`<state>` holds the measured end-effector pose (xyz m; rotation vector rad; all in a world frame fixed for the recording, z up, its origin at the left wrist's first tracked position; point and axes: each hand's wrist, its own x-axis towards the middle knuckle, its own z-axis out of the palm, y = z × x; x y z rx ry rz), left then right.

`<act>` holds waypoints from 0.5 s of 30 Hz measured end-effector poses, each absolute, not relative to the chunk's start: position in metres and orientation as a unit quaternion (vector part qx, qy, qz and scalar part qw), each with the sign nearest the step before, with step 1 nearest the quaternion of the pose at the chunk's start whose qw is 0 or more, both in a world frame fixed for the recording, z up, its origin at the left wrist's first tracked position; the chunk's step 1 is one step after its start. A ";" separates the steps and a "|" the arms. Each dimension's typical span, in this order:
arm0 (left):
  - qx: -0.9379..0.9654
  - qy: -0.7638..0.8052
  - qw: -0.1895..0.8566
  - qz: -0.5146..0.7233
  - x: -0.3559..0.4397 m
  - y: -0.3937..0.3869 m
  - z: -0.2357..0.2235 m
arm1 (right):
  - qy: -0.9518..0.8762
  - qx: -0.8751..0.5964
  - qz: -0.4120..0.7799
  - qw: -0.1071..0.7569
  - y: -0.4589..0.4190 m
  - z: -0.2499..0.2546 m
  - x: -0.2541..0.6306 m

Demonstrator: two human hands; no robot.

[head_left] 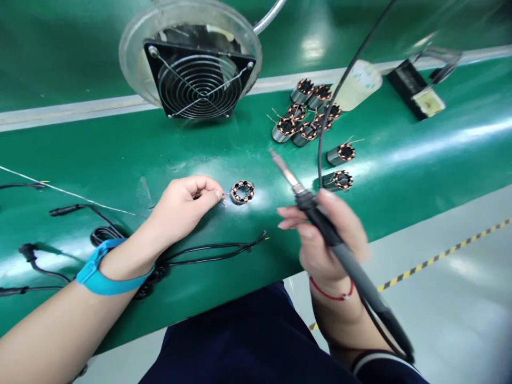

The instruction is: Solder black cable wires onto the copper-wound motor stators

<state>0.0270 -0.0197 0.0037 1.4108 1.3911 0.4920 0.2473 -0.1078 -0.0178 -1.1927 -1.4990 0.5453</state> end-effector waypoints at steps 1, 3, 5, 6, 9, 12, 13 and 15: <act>0.591 0.578 0.523 0.208 0.026 -0.020 0.003 | -0.621 -0.503 0.210 0.563 -0.107 -0.009 0.254; 0.598 0.573 0.519 0.210 0.025 -0.020 0.002 | -0.602 -0.500 0.127 0.610 -0.102 0.009 0.273; 0.612 0.570 0.509 0.204 0.024 -0.020 0.001 | -0.579 -0.516 0.040 0.630 -0.088 0.024 0.300; 0.620 0.569 0.502 0.198 0.024 -0.020 0.000 | -0.565 -0.529 0.009 0.633 -0.078 0.029 0.316; 0.640 0.567 0.483 0.191 0.023 -0.021 0.001 | -0.563 -0.562 0.022 0.606 -0.036 0.032 0.375; 0.655 0.555 0.468 0.208 0.022 -0.022 0.001 | -0.607 -0.612 0.047 0.504 0.015 0.020 0.428; 0.658 0.552 0.465 0.213 0.021 -0.023 0.000 | -0.623 -0.645 0.037 0.440 0.031 0.016 0.440; 0.656 0.556 0.462 0.217 0.019 -0.023 -0.004 | -0.658 -0.707 0.006 0.258 0.059 0.008 0.455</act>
